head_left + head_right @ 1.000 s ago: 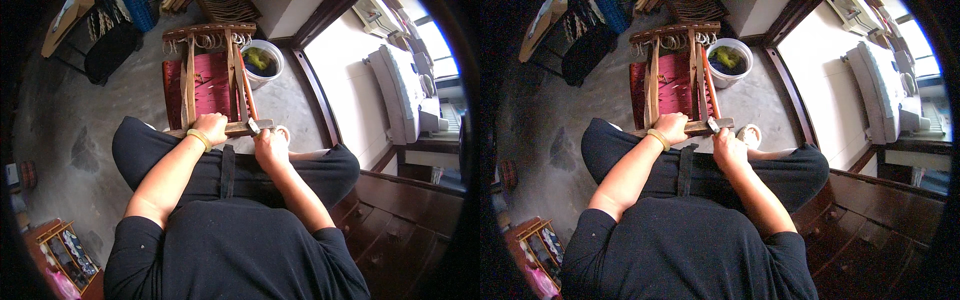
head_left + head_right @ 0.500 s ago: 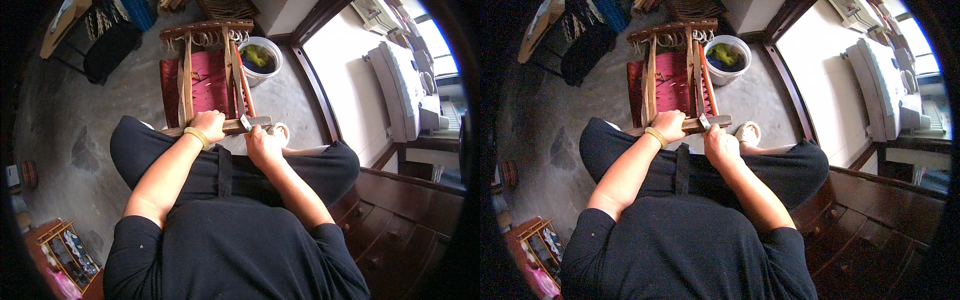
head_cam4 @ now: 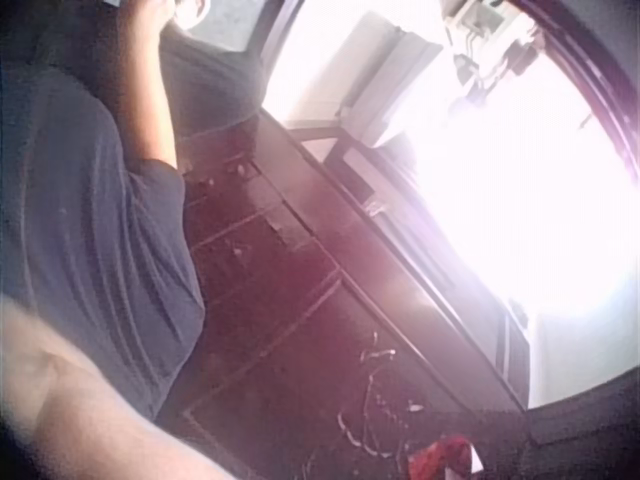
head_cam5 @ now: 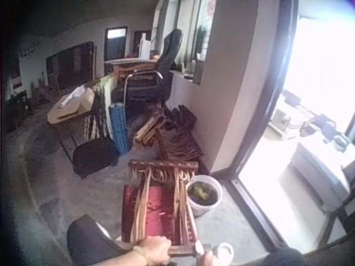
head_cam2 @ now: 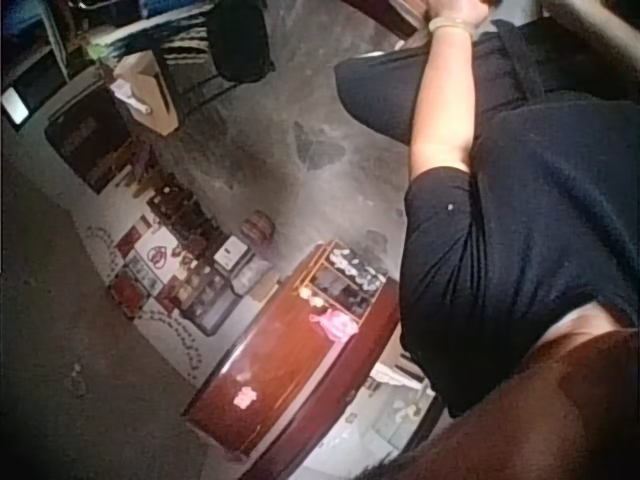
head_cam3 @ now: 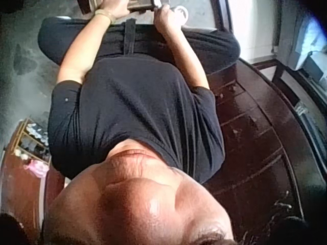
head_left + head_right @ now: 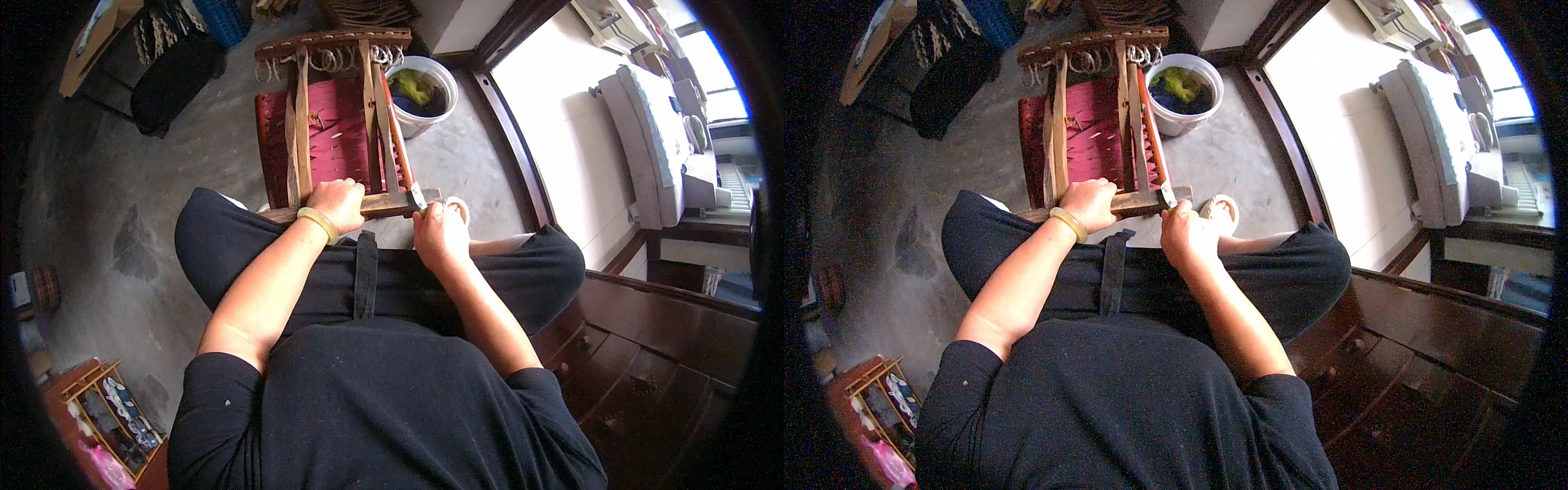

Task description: The person uses a chisel to remove old material from the wooden frame of a chair. They work methodically along the joints and edges, clearing away debris to prepare the surface.

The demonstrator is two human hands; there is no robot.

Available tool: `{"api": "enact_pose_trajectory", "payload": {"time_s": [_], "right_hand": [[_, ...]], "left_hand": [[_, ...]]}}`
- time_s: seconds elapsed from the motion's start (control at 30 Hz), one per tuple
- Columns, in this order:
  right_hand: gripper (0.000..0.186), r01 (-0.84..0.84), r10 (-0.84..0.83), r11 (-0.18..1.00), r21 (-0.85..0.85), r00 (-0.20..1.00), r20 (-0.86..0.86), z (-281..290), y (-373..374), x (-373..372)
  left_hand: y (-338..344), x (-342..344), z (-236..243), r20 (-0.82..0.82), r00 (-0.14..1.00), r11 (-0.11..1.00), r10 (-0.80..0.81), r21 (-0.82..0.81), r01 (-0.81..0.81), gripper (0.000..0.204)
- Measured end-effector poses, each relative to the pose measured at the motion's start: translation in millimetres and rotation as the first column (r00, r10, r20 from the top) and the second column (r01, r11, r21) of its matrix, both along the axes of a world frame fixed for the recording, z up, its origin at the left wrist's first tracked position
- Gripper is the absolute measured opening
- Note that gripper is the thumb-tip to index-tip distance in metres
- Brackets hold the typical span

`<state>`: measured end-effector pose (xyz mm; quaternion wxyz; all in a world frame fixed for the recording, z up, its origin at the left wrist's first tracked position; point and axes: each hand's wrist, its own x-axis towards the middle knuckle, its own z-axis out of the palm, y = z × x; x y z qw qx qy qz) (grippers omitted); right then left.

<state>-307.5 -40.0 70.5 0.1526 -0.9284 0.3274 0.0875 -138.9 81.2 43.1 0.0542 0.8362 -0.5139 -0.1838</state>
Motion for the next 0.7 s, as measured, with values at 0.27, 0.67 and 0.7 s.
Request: {"api": "enact_pose_trajectory", "payload": {"time_s": [0.27,0.67,0.7], "right_hand": [[0.034,-0.035,0.033,0.997,0.066,0.999,0.036,-9.0,15.4,0.4],[0.037,-0.019,0.018,0.982,0.189,1.0,0.006,0.7,16.7,2.9],[0.036,-0.013,0.012,0.986,0.164,1.0,0.006,-2.2,15.2,2.0]], "left_hand": [[-0.1,-0.3,-1.4,0.002,1.0,1.0,0.007,-0.001,-0.007,0.025],[-1.0,-0.2,-2.6,0.017,1.0,1.0,0.007,0.011,-0.007,0.026],[-0.8,-0.3,-1.8,0.013,1.0,1.0,0.004,0.009,-0.004,0.026]]}}
